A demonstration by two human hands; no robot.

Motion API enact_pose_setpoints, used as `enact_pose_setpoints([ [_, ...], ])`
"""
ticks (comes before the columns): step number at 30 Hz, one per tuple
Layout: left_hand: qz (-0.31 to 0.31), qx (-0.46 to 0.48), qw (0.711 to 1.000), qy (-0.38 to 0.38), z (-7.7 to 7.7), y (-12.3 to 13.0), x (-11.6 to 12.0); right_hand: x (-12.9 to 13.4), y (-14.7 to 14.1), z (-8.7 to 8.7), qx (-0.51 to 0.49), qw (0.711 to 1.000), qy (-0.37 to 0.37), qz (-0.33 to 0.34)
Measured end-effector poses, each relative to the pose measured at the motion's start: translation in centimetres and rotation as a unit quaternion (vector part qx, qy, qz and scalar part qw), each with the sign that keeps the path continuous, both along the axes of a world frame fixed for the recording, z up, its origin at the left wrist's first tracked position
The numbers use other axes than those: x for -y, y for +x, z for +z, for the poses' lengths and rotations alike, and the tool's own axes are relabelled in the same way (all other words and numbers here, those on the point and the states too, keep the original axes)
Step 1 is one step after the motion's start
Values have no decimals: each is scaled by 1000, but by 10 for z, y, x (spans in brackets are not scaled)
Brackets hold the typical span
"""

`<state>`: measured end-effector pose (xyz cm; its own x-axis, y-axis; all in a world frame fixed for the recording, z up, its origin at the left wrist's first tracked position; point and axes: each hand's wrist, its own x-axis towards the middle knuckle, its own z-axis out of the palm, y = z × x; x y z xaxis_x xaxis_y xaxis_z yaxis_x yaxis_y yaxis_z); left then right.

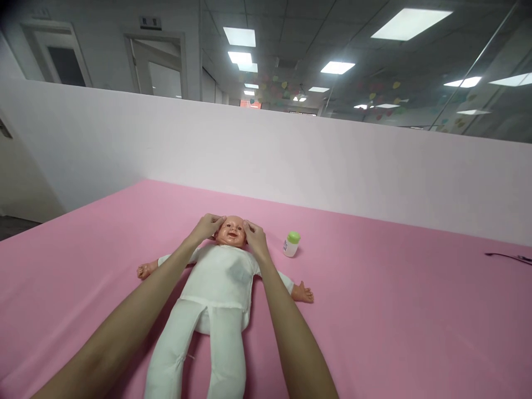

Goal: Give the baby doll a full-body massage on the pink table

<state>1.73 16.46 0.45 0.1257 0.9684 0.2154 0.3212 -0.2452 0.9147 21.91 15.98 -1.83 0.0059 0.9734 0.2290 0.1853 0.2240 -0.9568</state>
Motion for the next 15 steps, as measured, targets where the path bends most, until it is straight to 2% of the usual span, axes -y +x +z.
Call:
enact_pose_setpoints([
  [2, -3, 8, 1000, -8, -1, -1, -1, 0, 1, -1, 0, 1000, 0, -5],
  [7, 39, -11, 999, 0, 1, 2, 0, 0, 0, 3, 5, 1000, 3, 8],
  [15, 41, -32, 998, 22, 1, 5, 0, 4, -4, 8, -5, 1000, -2, -2],
])
